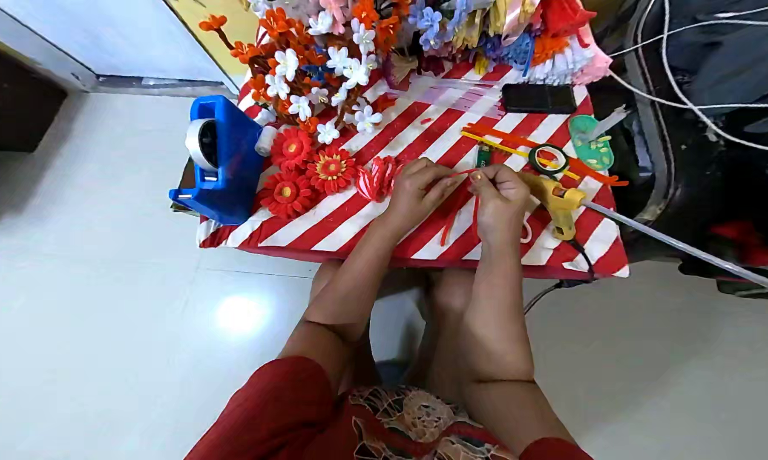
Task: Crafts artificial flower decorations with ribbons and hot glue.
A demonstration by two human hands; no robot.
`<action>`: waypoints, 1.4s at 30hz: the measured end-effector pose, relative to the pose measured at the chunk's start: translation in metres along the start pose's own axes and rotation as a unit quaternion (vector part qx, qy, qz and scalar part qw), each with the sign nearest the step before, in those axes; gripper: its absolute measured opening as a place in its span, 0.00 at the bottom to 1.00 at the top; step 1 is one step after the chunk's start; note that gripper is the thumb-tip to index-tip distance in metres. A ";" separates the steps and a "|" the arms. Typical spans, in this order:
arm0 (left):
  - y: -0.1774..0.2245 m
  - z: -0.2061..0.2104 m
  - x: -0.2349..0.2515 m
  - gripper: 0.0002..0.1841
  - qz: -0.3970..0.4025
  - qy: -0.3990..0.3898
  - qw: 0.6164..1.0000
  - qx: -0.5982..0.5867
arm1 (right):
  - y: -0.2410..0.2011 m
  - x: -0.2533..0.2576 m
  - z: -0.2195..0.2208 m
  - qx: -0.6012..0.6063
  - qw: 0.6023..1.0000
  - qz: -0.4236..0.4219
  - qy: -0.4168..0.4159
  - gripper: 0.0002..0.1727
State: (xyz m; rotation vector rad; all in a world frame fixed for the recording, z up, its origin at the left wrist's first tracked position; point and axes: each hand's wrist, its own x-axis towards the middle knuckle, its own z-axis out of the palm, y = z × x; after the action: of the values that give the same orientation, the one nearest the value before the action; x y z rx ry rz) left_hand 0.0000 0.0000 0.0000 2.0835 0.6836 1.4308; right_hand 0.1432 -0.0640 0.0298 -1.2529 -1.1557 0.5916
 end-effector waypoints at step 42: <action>-0.006 -0.014 0.005 0.06 -0.077 0.213 0.946 -0.231 | -0.004 0.000 0.030 -0.474 0.869 0.033 -0.136 0.06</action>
State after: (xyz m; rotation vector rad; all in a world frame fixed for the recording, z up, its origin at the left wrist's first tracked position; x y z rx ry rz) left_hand -0.0128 0.0098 0.0034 1.3489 0.5818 1.7666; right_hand 0.1150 -0.0523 0.0303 -2.0898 -1.7448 0.2241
